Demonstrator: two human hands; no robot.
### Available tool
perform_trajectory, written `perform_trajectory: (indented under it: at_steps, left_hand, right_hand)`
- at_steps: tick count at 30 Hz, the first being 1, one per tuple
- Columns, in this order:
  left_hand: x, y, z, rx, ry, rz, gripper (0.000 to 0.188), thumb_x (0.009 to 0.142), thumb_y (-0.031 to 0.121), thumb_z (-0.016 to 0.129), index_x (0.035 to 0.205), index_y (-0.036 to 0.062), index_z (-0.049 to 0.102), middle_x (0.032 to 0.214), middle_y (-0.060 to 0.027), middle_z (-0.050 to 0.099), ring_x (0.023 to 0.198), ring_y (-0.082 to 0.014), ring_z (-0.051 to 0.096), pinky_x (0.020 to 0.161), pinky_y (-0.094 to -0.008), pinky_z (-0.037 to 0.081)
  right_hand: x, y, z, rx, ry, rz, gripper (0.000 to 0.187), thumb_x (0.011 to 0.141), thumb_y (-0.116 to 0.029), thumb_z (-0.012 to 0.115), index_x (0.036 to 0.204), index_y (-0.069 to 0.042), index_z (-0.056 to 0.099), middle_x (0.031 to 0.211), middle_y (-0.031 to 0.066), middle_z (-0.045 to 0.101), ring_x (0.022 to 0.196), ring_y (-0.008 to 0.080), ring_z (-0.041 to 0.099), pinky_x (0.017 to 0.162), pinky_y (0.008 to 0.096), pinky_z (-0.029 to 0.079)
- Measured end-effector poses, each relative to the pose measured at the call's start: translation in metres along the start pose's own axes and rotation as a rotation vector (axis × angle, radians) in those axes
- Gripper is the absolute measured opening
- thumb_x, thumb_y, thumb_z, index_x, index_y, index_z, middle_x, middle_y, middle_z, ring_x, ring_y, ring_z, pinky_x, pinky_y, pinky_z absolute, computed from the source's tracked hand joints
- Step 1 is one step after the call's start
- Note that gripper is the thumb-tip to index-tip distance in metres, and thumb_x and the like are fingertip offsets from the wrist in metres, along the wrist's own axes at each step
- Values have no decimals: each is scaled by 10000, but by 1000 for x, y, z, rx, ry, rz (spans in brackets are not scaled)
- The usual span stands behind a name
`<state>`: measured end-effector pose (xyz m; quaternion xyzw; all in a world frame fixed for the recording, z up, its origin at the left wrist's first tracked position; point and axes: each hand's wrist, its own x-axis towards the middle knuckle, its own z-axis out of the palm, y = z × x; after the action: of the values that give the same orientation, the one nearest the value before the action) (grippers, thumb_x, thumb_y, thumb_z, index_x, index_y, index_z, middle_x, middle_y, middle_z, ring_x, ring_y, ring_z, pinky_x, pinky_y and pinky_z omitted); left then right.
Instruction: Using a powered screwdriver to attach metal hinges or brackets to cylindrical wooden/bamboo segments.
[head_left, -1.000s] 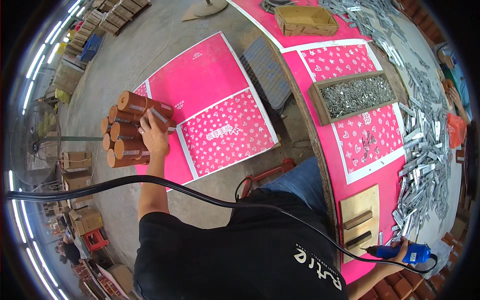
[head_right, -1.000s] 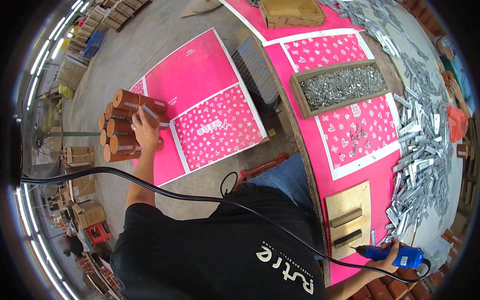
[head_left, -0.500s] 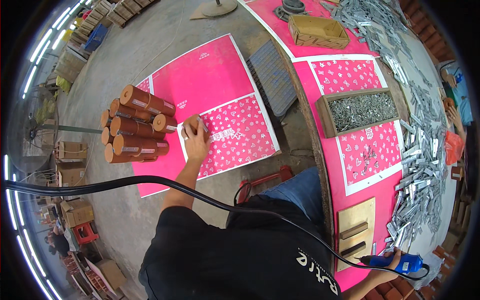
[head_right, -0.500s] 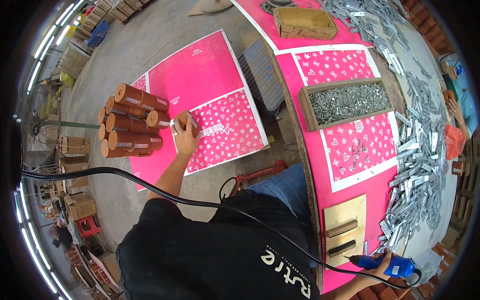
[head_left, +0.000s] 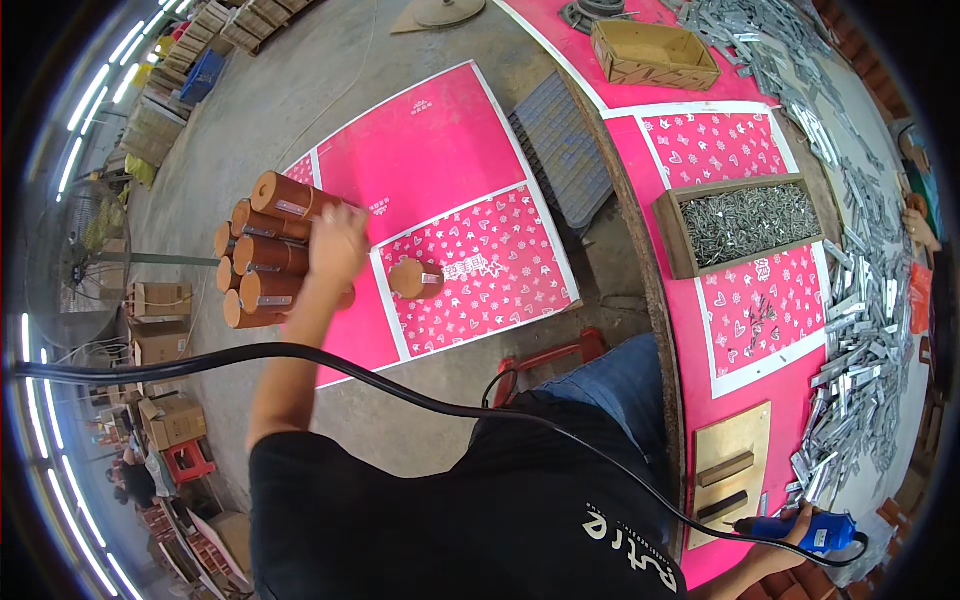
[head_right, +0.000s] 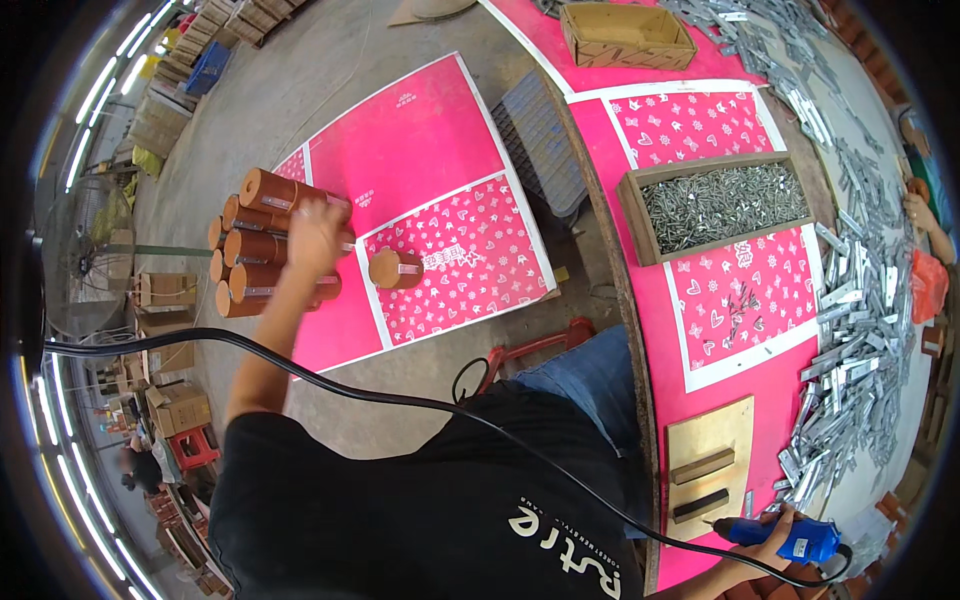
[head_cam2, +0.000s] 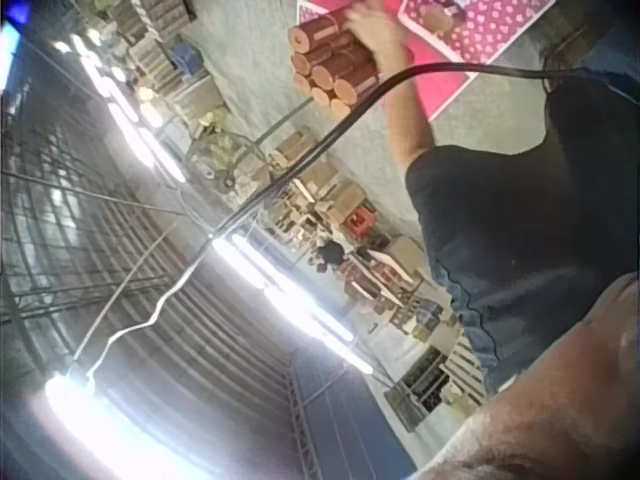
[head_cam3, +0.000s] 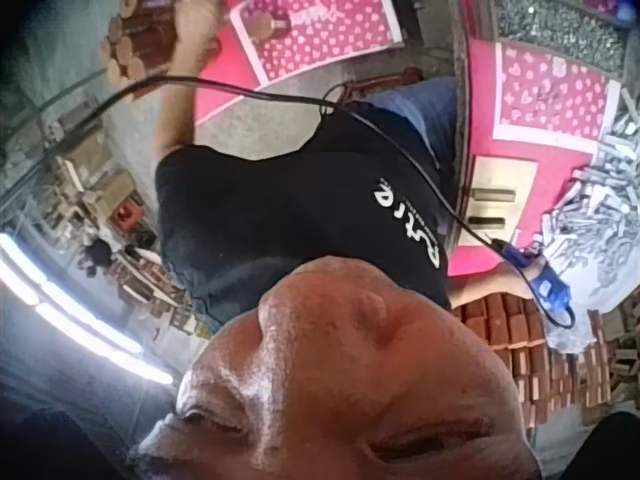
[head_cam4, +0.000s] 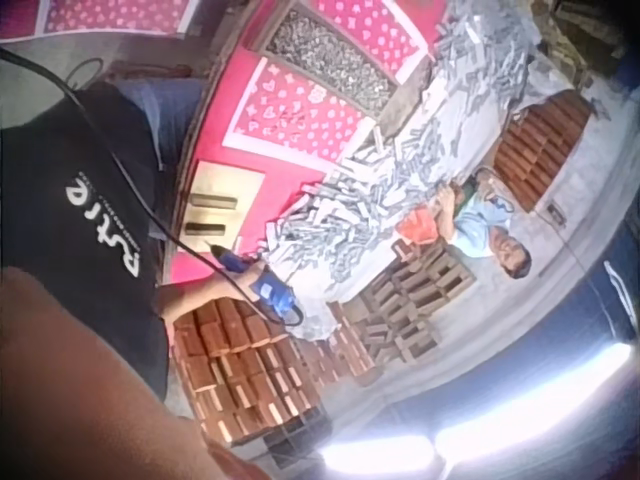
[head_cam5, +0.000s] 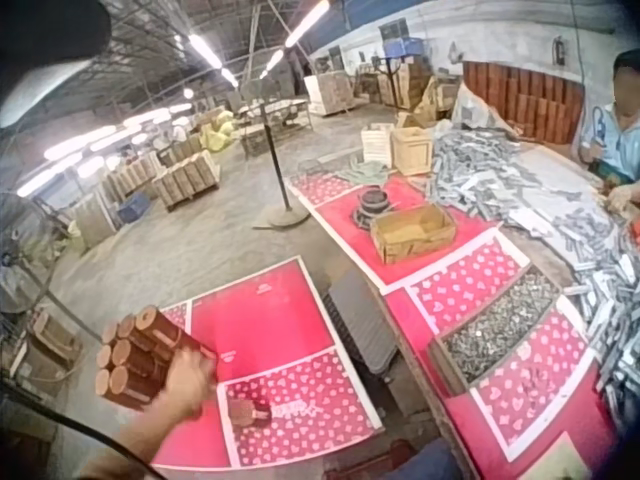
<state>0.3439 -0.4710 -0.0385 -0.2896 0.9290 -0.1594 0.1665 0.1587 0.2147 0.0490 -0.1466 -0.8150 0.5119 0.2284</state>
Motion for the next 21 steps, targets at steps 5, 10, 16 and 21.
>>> perform_trajectory:
  at_steps: [5,10,16,21]
  left_hand:
    - [49,-81,-36,516,7,-47,677,754,294,691,1373,164,449,1382,-108,460,1315,-313,358,1016,-540,285]
    - [82,-150,49,636,-147,-81,595,745,389,695,1269,149,551,1324,-62,520,1298,-276,386,1000,-544,284]
    - [79,-123,-94,304,117,-452,620,700,506,722,1122,74,585,1157,-116,622,1169,-271,532,956,-510,372]
    - [80,-163,-49,-747,504,-767,808,611,511,802,1149,-22,519,1057,-229,633,994,-346,631,852,-407,483]
  right_hand:
    - [8,11,-11,25,-17,5,202,825,-145,654,924,31,655,821,54,579,656,124,525,569,231,426]
    - [5,6,-12,-59,2,-8,244,861,-153,609,960,68,636,776,78,578,685,148,541,630,266,438]
    - [9,3,-12,-40,45,55,266,869,-164,594,991,71,620,870,100,607,690,145,528,645,268,438]
    - [24,31,-23,-46,40,63,253,844,-211,644,928,25,677,715,57,576,630,134,534,581,261,438]
